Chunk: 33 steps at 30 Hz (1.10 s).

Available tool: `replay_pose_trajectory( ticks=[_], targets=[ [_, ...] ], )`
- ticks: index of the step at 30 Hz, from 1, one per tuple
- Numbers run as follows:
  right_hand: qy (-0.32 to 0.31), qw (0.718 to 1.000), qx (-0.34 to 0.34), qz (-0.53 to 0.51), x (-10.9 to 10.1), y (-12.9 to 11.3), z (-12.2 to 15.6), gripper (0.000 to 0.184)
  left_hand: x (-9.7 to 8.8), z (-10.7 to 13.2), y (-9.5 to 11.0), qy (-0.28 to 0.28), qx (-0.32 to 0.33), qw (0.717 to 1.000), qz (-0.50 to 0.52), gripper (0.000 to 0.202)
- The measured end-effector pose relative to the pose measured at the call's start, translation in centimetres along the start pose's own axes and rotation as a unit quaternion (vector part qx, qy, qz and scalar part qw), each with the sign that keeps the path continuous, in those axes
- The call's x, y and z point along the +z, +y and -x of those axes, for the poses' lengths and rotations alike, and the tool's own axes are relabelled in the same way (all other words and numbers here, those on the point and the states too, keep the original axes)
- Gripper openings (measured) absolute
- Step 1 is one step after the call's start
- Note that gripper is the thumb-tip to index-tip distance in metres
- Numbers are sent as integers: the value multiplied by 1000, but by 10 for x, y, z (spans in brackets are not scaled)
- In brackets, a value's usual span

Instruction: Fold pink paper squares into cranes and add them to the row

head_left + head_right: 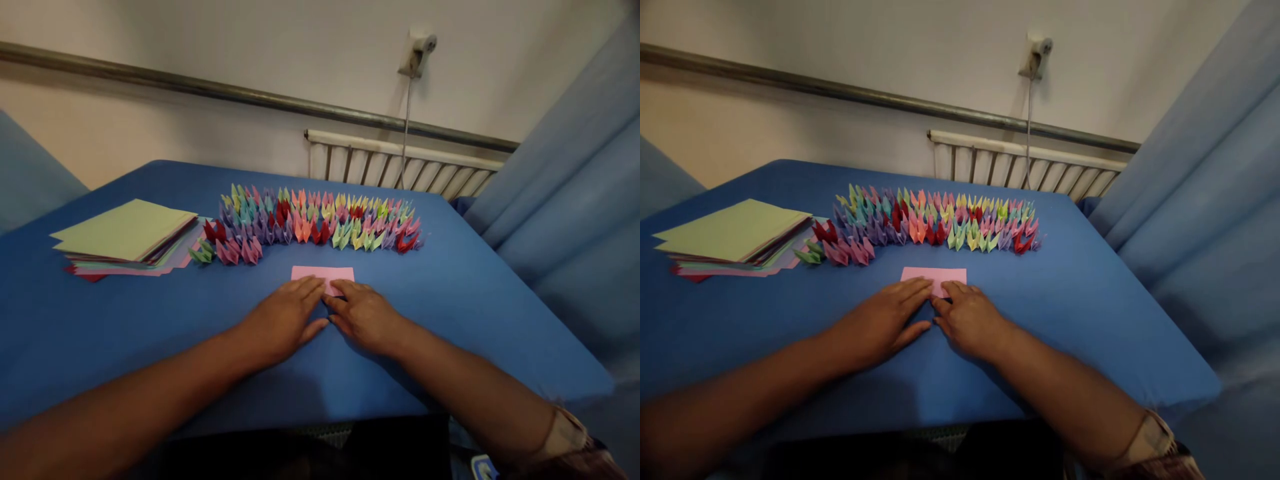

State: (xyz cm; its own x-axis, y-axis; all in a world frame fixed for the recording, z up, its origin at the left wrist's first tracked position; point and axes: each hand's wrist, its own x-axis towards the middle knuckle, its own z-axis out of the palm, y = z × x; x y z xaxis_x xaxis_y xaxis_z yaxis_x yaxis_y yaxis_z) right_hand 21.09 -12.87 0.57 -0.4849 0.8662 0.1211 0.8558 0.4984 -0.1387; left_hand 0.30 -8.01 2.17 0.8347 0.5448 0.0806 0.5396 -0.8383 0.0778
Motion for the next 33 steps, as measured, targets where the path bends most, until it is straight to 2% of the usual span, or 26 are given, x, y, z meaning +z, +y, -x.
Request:
replay_pose_trajectory(
  ticks=[1, 4, 11, 13, 16, 19, 22, 26, 29, 33],
  targets=[
    [-5, 1000, 3, 1, -2, -1, -1, 44, 4, -3, 2, -13, 22, 1000, 18, 62],
    [-32, 999, 19, 17, -9, -1, -1, 39, 13, -3, 0, -39, 30, 998, 37, 72],
    [-71, 989, 106, 78, -24, 4, 9, 29, 12, 7, -14, -46, 40, 997, 57, 69],
    [-65, 985, 134, 91, -26, 7, 10, 30, 11, 5, -13, -34, 44, 997, 61, 66],
    [-11, 981, 166, 100, -25, 8, 6, 35, 10, 0, -9, -24, 42, 997, 60, 63],
    [27, 991, 113, 60, -20, 3, 1, 37, 7, -4, -5, -22, 33, 998, 53, 64],
    [0, 999, 32, 16, -13, -1, -1, 36, 3, -4, -4, -13, 32, 998, 51, 64],
    [-41, 999, 4, 32, -13, -1, 2, 36, -2, 3, -9, 1, 30, 999, 31, 56],
    [-67, 996, 25, 51, -20, 3, 7, 34, -6, 9, -15, 5, 9, 1000, 12, 46],
    [-92, 986, 103, 92, -31, 8, 14, 30, -9, 16, -21, 18, -44, 999, 3, 40]
  ],
)
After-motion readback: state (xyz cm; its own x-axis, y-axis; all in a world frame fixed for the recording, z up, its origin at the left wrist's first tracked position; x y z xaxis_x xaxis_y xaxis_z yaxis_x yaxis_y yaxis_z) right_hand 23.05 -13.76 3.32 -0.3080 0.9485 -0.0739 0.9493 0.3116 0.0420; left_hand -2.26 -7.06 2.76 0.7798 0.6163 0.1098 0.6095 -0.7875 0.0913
